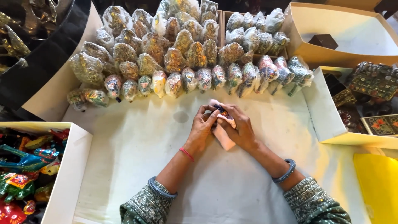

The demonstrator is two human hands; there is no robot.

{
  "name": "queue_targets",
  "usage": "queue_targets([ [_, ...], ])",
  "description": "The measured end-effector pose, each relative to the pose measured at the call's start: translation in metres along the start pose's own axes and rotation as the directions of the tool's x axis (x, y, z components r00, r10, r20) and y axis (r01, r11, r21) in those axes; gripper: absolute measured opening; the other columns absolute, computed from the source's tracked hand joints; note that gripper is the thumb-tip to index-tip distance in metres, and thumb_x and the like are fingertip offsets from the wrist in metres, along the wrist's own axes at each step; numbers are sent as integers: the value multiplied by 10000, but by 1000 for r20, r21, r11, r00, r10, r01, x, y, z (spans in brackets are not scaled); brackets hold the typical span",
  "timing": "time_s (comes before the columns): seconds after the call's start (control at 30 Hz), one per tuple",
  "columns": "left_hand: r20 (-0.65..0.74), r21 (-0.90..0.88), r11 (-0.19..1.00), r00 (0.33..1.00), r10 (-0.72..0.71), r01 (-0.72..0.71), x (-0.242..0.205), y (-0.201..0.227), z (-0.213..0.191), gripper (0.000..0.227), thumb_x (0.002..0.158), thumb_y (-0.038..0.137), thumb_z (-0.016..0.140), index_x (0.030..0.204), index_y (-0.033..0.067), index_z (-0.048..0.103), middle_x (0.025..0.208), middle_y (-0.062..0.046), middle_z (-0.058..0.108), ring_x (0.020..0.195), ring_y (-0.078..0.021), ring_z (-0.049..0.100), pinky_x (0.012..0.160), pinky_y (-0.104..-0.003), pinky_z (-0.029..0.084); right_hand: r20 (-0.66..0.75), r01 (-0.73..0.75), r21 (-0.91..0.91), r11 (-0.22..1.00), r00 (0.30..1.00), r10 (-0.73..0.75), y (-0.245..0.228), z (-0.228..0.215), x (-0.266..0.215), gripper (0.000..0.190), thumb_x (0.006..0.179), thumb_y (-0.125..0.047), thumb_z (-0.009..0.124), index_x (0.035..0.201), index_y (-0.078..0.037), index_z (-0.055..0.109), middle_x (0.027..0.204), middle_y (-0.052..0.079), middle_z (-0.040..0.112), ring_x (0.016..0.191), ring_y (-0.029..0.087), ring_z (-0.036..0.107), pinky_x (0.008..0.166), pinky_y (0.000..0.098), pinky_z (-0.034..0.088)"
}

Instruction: Cleaning and wrapping small elephant figurines in plastic and cloth.

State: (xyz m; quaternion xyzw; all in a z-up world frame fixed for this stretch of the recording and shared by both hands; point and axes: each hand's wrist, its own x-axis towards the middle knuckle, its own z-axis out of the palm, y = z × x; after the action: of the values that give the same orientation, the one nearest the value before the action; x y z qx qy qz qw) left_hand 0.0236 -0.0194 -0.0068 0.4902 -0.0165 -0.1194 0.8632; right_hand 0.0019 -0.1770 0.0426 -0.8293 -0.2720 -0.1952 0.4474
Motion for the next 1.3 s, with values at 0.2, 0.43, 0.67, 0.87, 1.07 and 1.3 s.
queue_targets([
  [0.2, 99, 115, 991, 994, 56, -67, 4, -15, -6, 427, 989, 314, 695, 1363, 188, 533, 888, -2, 664, 779, -50, 601, 663, -232, 496, -154, -99, -81, 992, 984, 85, 14, -1, -12, 227, 977, -175, 722, 1149, -28, 718, 991, 138, 738, 859, 200, 732, 761, 309, 572],
  [0.43, 144, -258, 965, 990, 0, 38, -9, 11, 6, 398, 1001, 391, 630, 1258, 90, 597, 1029, -73, 723, 808, -186, 724, 715, -362, 613, -323, -289, 111, 951, 894, 309, 37, -8, -10, 207, 1023, -201, 684, 1066, -8, 744, 877, 103, 758, 783, 150, 696, 710, 276, 560],
  [0.67, 43, -325, 944, 998, -38, 50, 7, -15, -7, 271, 1033, 359, 633, 1086, 93, 622, 1008, -23, 702, 902, -118, 682, 790, -290, 586, -213, 6, -24, 1000, 977, -11, -14, -5, 2, 402, 993, -197, 690, 1312, 36, 613, 1138, 187, 703, 1041, 245, 694, 867, 339, 552],
  [0.87, 9, 115, 981, 987, 159, -159, 6, -27, -1, 354, 1071, 367, 622, 1245, 59, 621, 1026, -4, 667, 905, -63, 606, 767, -236, 525, -229, -81, -115, 990, 972, 53, 12, -9, -11, 245, 1001, -218, 692, 1122, -6, 698, 955, 146, 731, 856, 199, 719, 762, 322, 560],
  [1.07, 206, 156, 983, 977, 60, -93, -2, -5, 1, 480, 973, 294, 699, 1386, 69, 606, 1127, -12, 710, 971, -83, 675, 771, -273, 597, -329, -238, -42, 970, 920, 211, 21, -9, -8, 207, 1012, -219, 698, 960, -19, 707, 770, 102, 710, 686, 161, 650, 654, 300, 527],
  [1.3, 125, 235, 963, 986, 107, -135, -18, 14, 13, 659, 920, 258, 741, 1518, 196, 469, 1101, -19, 675, 942, -64, 651, 750, -240, 590, -443, -112, -187, 976, 896, 18, 21, -8, -8, 189, 971, -170, 758, 999, -17, 651, 836, 108, 699, 744, 157, 675, 684, 300, 534],
])
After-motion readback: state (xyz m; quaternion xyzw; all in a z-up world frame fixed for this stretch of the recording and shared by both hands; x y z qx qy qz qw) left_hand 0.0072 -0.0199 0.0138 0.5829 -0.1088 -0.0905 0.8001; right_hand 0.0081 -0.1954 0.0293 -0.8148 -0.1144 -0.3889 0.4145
